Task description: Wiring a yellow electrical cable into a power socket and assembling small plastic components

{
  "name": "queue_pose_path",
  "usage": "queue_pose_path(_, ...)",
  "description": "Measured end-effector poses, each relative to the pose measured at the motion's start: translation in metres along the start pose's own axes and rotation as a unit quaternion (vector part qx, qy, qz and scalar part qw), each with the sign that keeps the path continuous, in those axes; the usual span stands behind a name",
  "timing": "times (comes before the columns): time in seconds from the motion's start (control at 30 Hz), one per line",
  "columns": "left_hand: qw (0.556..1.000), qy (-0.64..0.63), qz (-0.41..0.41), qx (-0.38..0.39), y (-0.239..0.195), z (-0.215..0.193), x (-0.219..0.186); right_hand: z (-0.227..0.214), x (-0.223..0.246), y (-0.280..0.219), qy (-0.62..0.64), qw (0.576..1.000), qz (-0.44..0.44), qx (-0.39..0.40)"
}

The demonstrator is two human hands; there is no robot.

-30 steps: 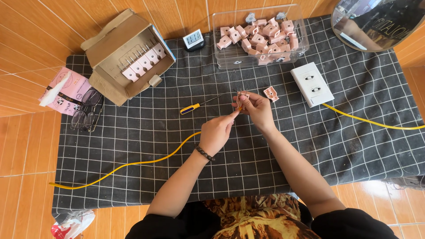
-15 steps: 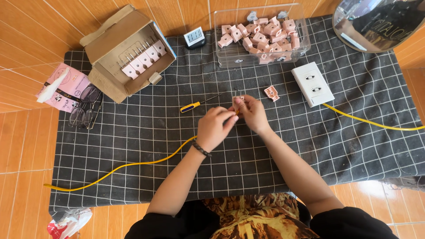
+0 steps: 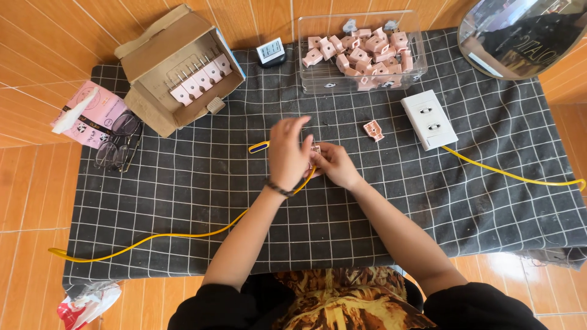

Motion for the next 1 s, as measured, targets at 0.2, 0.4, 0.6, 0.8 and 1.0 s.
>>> queue_pose_path(0.2, 0.97, 0.197, 0.095, 0.108, 0.02, 0.152, -0.031, 0.0, -0.016, 0.004, 0.054, 0.997, 0.052, -0.016)
queue_pose_path(0.4, 0.93, 0.337, 0.126, 0.072, 0.036, 0.282, 0.014, -0.007, -0.014, -0.002, 0.134, 0.983, 0.115, -0.044)
queue_pose_path(0.6, 0.964, 0.1, 0.134, 0.206, 0.023, 0.179, -0.032, -0.002, -0.008, 0.005, -0.086, 0.982, 0.16, 0.056)
queue_pose_path(0.8, 0.972, -0.174, 0.061, 0.147, 0.011, 0.02, -0.025, -0.01, -0.023, 0.0, 0.063, 0.995, 0.075, 0.013)
queue_pose_path(1.0, 0.996, 0.007, 0.065, 0.064, 0.007, -0.025, 0.055, -0.006, 0.006, -0.002, 0.098, 0.993, 0.06, -0.031)
Point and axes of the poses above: each hand's wrist, its own y-axis towards the middle knuckle, its own z-axis out of the palm, x = y × z, the point moved 5 cm from there along y, towards the middle knuckle, and after that the axes turned 12 degrees about -z, right-handed, at the moved point
